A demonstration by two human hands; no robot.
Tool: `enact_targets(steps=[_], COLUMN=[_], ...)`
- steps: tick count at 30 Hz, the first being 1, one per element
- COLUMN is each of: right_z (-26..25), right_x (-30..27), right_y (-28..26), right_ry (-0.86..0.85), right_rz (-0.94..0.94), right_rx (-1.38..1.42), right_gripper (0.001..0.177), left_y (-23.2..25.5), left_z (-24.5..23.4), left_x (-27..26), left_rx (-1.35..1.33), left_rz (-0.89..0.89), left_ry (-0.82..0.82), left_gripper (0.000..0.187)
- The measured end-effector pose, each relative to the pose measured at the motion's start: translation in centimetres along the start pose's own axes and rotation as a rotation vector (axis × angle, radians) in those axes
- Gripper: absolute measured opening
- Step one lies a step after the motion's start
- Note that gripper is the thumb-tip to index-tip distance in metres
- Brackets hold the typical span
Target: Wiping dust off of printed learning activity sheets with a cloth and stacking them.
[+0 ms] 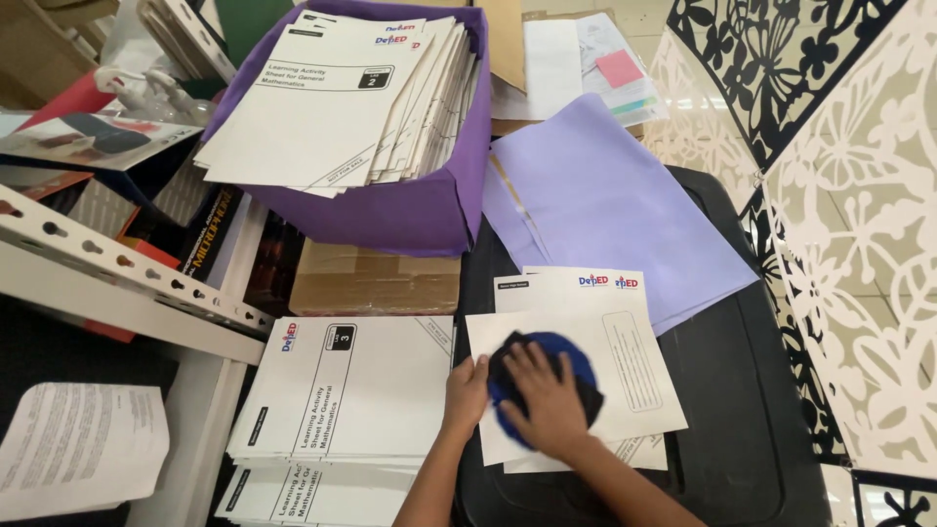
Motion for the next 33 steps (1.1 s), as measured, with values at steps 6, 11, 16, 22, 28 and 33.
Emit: enact_targets(steps=[6,11,16,22,28,33], right_z=[0.0,0.6,1.3,2.1,1.7,2.0], right_x=[1.7,4.5,4.8,4.9,5.0,4.8], right_y=[2.5,9.9,11.4,12.4,12.0,12.1], right_ry=[0.058,0.147,0.281,0.305,0.306,0.322], right_rz=[-0.007,0.182,0.214,0.283,0.266,0.244], right_rx=[0.075,-0.019,-0.054,-0.058,-0.024,-0.060], right_gripper=[0.070,0.069,0.062,0.062,0.061,0.060], left_y=[2.8,7.9,10.5,14.4,4.0,-2.0], left_z=[-3.4,-11.6,-21.5,-28.5,-29.7,-29.1], left_x=[-1.7,-3.6,-5.5,-7.8,-7.0,-8.6], left_rx=[0.041,0.013,-0.048,0.082,-0.640,-1.003], left_rz=[0.026,0.124,0.350,0.872,0.066,0.061], left_ry=[0.136,0.209,0.270,0.348,0.812,1.173], left_gripper=[0.036,0.036,0.025,0.006,0.030,0.042])
Point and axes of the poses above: each hand's wrist, its own x-axis towards the middle knuckle, its own z-axis out of the palm, y = z × x, the point moved 7 cm from there along x, towards the middle knuckle, and after that the axes turned 14 degrees about z, right-handed, at the moved point
